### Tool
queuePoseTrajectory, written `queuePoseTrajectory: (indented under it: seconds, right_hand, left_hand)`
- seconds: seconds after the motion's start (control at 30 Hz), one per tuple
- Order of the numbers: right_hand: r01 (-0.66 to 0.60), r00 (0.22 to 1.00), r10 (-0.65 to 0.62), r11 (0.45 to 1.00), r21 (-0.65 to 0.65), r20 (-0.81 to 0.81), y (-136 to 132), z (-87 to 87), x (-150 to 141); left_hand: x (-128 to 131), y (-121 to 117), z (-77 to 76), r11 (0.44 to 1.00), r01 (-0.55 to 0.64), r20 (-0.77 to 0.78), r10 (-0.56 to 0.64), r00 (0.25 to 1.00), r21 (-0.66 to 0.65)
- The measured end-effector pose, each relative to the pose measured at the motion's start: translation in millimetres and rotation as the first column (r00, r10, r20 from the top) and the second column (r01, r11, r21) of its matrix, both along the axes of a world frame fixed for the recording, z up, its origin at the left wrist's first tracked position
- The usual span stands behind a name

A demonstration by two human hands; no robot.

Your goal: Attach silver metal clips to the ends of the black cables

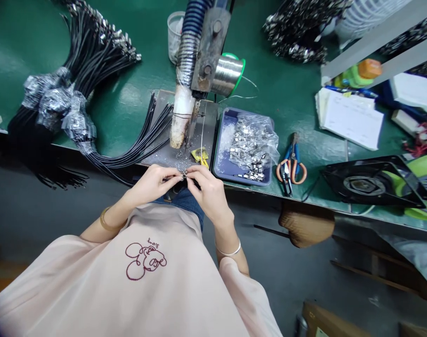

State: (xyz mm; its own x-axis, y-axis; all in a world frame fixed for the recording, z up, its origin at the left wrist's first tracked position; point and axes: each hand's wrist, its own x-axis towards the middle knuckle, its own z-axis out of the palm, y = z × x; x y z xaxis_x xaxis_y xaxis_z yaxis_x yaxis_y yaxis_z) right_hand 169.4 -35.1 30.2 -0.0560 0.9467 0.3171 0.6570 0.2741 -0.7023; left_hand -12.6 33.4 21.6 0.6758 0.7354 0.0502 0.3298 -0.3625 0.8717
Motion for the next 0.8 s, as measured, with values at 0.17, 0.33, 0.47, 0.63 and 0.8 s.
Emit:
queuePoseTrajectory:
  seconds: [0.17,0.33,0.47,0.63,0.8]
  right_hand:
    - [0.111,0.959,-0.114,0.993,-0.024,-0.260,3,-6.6,-9]
    - [0.303,0.874,-0.252,0.951,0.061,-0.415,2,-12.9,-34]
    - [0.350,0.847,-0.292,0.935,0.053,-0.445,2,-16.8,-42]
    - [0.385,0.841,-0.330,0.922,0.047,-0.429,3,-19.9,-29]
    - [0.278,0.926,-0.186,0.924,0.262,-0.328,-4,-21.8,-24]
  left_hand:
    - [10,-15,-7.8,0.986,-0.165,0.234,0.163,0.959,-0.012]
    - [17,-28,-5.3,0.932,-0.198,0.364,0.305,0.880,-0.303]
    - [12,-23,-3.8,0.834,-0.053,0.423,0.332,0.843,-0.549]
    - [3,-11,-3.2,0.746,0.006,0.415,0.364,0.834,-0.666]
    - [4,-4,0.9,0.758,-0.012,0.408,0.365,0.837,-0.653]
